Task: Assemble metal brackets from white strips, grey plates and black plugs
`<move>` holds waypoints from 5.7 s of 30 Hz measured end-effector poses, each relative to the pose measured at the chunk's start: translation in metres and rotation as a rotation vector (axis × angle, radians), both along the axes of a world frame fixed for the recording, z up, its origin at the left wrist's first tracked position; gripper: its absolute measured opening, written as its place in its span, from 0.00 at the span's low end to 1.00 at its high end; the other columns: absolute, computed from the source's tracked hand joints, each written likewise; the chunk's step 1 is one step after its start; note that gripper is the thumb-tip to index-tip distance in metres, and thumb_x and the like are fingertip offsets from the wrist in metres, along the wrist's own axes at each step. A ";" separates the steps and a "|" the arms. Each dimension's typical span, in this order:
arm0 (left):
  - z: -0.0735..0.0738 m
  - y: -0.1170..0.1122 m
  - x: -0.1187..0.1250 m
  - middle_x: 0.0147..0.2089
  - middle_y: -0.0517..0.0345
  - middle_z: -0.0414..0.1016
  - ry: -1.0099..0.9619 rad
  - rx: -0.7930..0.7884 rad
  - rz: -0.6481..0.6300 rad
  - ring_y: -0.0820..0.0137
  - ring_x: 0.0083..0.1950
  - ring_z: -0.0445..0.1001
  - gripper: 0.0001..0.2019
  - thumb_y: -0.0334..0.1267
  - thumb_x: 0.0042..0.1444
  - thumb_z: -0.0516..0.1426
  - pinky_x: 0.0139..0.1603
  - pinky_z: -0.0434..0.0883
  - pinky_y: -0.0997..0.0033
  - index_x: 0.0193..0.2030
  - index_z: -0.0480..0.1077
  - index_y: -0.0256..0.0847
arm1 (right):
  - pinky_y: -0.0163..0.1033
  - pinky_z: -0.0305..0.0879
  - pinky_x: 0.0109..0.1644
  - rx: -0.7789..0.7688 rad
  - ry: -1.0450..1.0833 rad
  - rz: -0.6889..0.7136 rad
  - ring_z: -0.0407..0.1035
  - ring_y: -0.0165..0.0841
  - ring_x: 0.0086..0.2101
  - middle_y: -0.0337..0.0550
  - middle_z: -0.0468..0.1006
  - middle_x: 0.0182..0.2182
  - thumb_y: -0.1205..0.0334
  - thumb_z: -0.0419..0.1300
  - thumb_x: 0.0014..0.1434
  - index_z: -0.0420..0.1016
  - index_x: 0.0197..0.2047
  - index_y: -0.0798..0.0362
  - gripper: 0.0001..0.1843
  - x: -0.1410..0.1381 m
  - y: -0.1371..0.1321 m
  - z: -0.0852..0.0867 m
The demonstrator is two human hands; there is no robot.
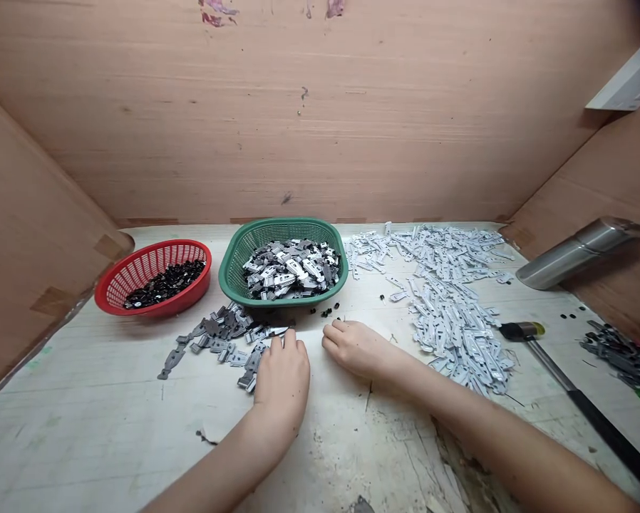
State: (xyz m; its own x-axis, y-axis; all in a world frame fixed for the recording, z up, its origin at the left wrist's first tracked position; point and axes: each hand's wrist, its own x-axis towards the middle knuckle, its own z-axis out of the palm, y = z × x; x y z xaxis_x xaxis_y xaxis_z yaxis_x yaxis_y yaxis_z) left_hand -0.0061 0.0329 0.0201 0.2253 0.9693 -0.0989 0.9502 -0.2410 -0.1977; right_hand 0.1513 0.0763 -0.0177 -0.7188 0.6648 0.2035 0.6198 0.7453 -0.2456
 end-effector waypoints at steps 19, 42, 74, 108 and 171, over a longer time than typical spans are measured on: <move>-0.017 0.002 0.019 0.26 0.58 0.73 -1.684 -0.733 0.444 0.73 0.27 0.71 0.14 0.47 0.51 0.58 0.33 0.68 0.73 0.34 0.66 0.38 | 0.38 0.69 0.35 -0.738 1.103 -0.595 0.71 0.33 0.29 0.42 0.75 0.27 0.53 0.63 0.53 0.73 0.33 0.54 0.12 0.056 -0.076 0.021; -0.022 -0.032 0.033 0.43 0.58 0.68 -0.733 -0.580 -0.658 0.71 0.35 0.68 0.08 0.31 0.48 0.59 0.34 0.66 0.75 0.37 0.69 0.43 | 0.36 0.68 0.37 -0.617 1.043 -0.646 0.69 0.32 0.33 0.42 0.74 0.33 0.58 0.59 0.57 0.71 0.37 0.52 0.07 0.063 -0.072 0.007; -0.025 -0.009 0.027 0.28 0.55 0.76 -1.707 -1.019 0.481 0.73 0.28 0.74 0.14 0.44 0.46 0.62 0.36 0.70 0.71 0.30 0.66 0.36 | 0.44 0.61 0.44 -0.230 0.659 -0.313 0.62 0.37 0.42 0.44 0.68 0.37 0.70 0.56 0.58 0.70 0.36 0.50 0.05 0.050 -0.079 0.007; -0.022 -0.012 0.029 0.22 0.63 0.66 -1.742 -0.949 0.458 0.77 0.24 0.64 0.10 0.39 0.45 0.60 0.32 0.64 0.72 0.23 0.65 0.36 | 0.48 0.59 0.48 -0.244 0.539 -0.344 0.57 0.41 0.47 0.46 0.68 0.41 0.69 0.55 0.59 0.72 0.37 0.49 0.07 0.043 -0.087 0.008; -0.025 -0.004 0.026 0.27 0.56 0.73 -1.636 -0.904 0.480 0.72 0.29 0.71 0.09 0.40 0.46 0.58 0.35 0.68 0.71 0.24 0.64 0.38 | 0.37 0.64 0.35 -0.055 -0.012 -0.589 0.66 0.33 0.33 0.45 0.70 0.34 0.63 0.52 0.62 0.72 0.40 0.53 0.08 0.113 -0.017 0.034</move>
State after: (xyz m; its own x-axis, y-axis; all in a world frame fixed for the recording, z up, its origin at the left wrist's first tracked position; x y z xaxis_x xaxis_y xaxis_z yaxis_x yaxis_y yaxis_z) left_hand 0.0200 0.0292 -0.0046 0.3759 0.7590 -0.5315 0.0630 0.5513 0.8319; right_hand 0.2642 0.0591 0.0161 -0.2275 0.9619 0.1517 0.9282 0.2613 -0.2649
